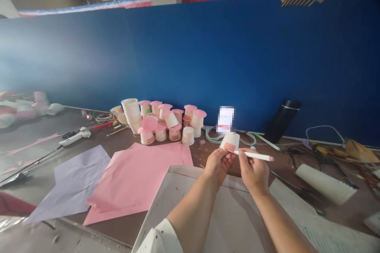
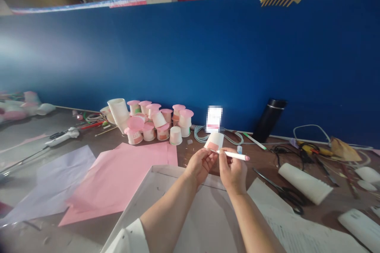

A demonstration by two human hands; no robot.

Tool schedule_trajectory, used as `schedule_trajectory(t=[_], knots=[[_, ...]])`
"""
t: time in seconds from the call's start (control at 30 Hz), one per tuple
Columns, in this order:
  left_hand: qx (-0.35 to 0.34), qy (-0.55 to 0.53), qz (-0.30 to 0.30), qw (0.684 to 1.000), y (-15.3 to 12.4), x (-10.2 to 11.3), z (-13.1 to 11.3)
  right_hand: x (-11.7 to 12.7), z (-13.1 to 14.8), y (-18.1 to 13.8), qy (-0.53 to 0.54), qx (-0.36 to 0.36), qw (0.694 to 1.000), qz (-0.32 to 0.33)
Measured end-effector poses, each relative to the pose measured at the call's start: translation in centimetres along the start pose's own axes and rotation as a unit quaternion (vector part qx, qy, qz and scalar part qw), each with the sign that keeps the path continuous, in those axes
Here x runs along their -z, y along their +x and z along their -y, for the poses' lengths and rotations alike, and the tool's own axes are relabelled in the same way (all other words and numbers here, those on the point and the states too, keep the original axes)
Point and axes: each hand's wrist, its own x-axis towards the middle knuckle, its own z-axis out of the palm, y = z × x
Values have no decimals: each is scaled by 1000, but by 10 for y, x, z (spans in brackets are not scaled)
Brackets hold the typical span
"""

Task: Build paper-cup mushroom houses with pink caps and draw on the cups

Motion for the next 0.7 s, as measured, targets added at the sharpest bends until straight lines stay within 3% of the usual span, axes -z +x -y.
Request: schedule_trajectory(t=[0.7], knots=[[42,-53,-18,998,-1,-2,-6,-4,0,-5,17,26,999,31]])
